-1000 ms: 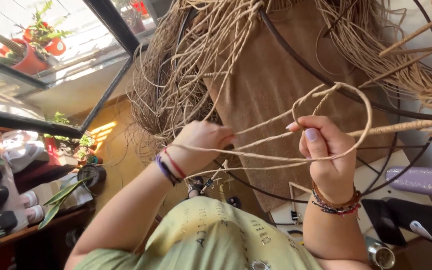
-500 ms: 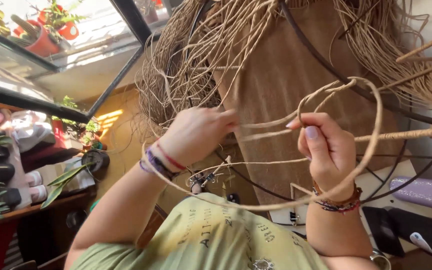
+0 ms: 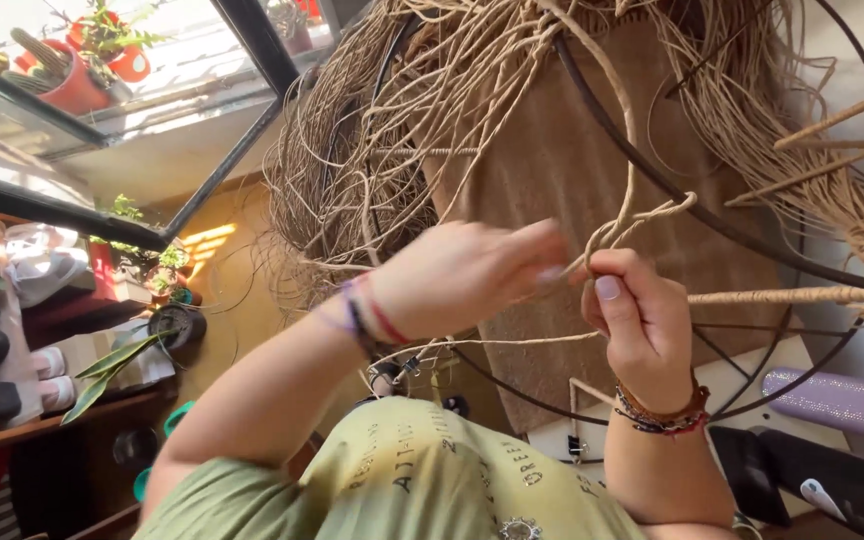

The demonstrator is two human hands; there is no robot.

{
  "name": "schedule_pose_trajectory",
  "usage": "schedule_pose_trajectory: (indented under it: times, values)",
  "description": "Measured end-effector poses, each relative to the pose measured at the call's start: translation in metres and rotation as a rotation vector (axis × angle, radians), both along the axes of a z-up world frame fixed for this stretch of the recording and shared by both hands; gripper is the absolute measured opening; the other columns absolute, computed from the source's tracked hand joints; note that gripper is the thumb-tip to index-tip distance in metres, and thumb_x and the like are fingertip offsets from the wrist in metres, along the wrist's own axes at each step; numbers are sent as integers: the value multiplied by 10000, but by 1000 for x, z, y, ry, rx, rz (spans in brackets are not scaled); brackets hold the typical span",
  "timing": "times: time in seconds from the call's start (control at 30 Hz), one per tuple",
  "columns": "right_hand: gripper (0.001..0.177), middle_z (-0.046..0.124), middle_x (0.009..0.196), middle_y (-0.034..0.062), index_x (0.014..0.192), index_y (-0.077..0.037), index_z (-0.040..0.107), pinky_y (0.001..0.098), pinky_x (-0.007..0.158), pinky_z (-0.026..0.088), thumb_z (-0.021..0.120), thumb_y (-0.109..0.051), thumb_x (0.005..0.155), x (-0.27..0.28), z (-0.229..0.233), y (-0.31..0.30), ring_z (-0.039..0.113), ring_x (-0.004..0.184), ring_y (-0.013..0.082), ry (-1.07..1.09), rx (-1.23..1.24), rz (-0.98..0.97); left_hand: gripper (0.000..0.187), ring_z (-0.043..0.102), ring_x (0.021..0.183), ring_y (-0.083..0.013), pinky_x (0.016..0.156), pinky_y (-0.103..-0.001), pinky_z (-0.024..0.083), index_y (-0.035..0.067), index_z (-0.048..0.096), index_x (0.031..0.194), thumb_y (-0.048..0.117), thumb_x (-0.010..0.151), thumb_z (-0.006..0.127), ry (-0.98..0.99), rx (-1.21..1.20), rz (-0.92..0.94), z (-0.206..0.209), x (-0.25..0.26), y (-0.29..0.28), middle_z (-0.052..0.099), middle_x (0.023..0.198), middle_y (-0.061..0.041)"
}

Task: Knotting and weaving fiber strands onto a circular metal frame to create a decorative object.

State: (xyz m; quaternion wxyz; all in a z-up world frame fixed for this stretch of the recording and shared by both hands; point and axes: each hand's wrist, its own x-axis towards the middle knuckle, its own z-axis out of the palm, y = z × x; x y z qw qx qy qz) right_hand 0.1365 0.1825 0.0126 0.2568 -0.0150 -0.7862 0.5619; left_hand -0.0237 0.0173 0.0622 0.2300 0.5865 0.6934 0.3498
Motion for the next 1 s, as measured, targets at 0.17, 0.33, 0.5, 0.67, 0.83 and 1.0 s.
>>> schedule_pose_trajectory:
  times: [0.17, 0.33, 0.5, 0.67, 0.83, 1.0]
  values:
    - [298, 388, 491, -22, 896, 9, 638, 232, 471, 396, 424, -130, 1050, 0, -2, -5, 379, 451, 95, 16, -15, 7, 230, 692, 839, -450, 654, -571, 559, 142, 542, 1087, 320, 1067, 398, -67, 178, -6, -6, 3, 14, 672, 887, -150]
    - [276, 434, 489, -18, 903, 1, 652, 244, 474, 411, 443, -118, 1039, 3, -1, -7, 378, 458, 99, -18, 46, -55, 265, 666, 785, -403, 644, -474, 566, 119, 585, 982, 333, 1070, 456, 51, 286, 7, -17, 8, 7, 568, 871, -84]
    - [264, 501, 485, 0, 947, -25, 715, 257, 457, 448, 490, -154, 996, 0, 9, -10, 446, 416, 116, -64, 151, -207, 250, 621, 723, -223, 627, -331, 522, 166, 554, 847, 312, 1050, 553, 539, 413, -29, -13, -25, 0, 501, 810, 22]
    - [239, 500, 491, 19, 972, -6, 706, 277, 445, 456, 499, -124, 979, 4, 10, -18, 449, 426, 129, -51, 111, -232, 247, 683, 695, -328, 626, -427, 560, 113, 670, 862, 278, 1020, 575, 392, -159, -224, -43, -31, -14, 637, 749, -55]
    - [299, 508, 502, -15, 986, -17, 746, 273, 455, 463, 488, -168, 985, 9, 14, -17, 450, 437, 120, -20, 101, -246, 265, 657, 785, -427, 641, -473, 539, 94, 519, 950, 337, 1056, 508, -97, 237, -259, -7, -4, 24, 533, 797, -81]
    - [280, 494, 497, 8, 986, -39, 735, 287, 456, 469, 485, -165, 995, 16, 12, -18, 448, 455, 130, -72, 129, -262, 238, 699, 692, -310, 664, -413, 560, 99, 677, 968, 272, 1059, 542, 389, 80, -261, -27, -31, -10, 626, 716, -67]
